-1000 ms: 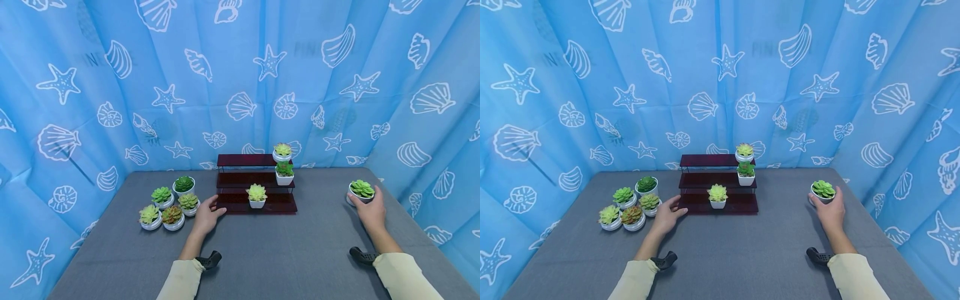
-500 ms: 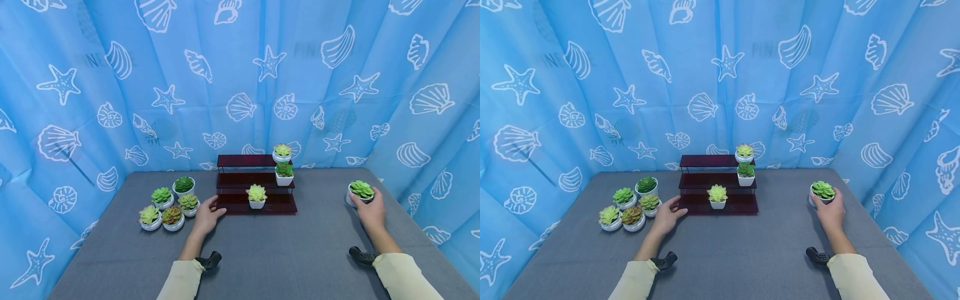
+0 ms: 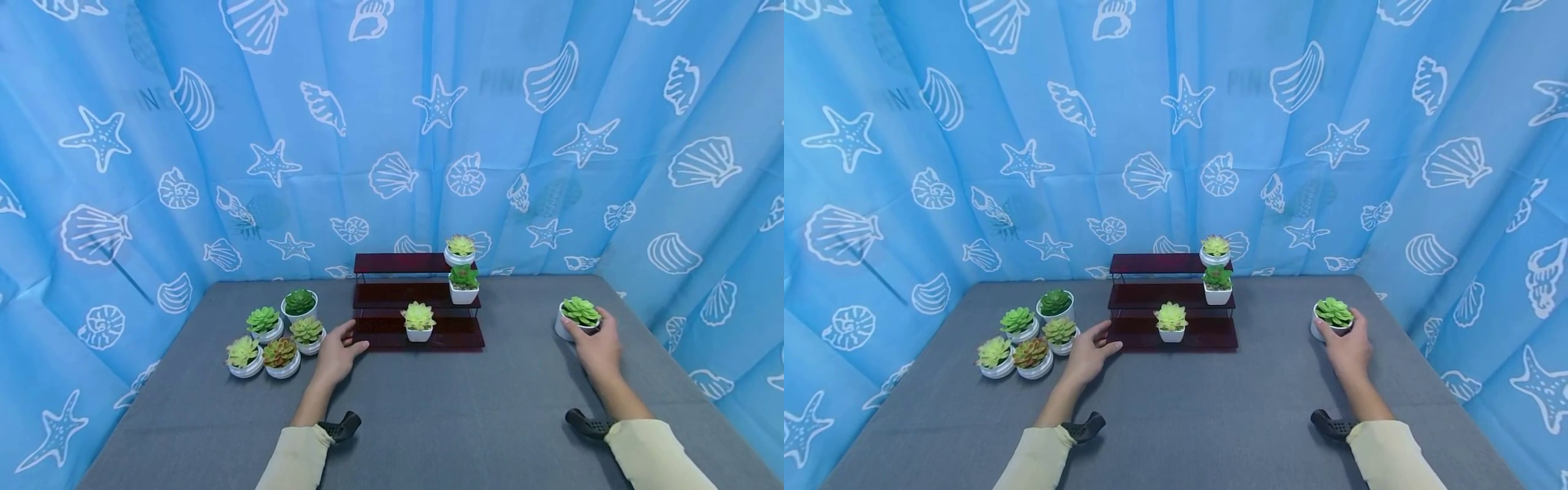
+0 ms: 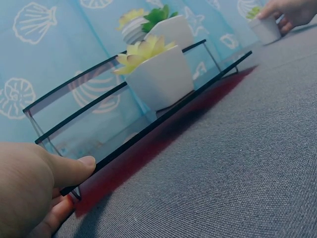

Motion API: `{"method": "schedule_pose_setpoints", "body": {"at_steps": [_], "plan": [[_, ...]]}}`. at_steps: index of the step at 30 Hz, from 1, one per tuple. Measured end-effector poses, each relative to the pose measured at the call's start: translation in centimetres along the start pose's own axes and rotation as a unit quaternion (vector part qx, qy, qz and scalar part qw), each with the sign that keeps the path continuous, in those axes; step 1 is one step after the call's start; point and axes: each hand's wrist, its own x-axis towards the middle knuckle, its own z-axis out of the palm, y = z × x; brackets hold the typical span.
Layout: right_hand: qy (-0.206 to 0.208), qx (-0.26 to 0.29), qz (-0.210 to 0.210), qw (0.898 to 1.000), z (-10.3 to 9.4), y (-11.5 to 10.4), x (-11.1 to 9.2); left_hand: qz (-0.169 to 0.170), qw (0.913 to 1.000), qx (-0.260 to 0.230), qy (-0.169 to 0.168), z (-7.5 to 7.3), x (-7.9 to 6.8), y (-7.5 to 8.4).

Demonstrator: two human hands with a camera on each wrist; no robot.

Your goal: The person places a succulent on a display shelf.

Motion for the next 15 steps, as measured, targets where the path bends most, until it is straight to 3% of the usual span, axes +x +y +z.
{"method": "schedule_pose_setpoints", "body": {"at_steps": [15], "plan": [[-0.047, 0.031, -0.02, 0.998, 2.0, -2.2, -3.2, 0.003, 1.0, 0.0, -0.003, -0.1, 0.0, 0.1]]}}
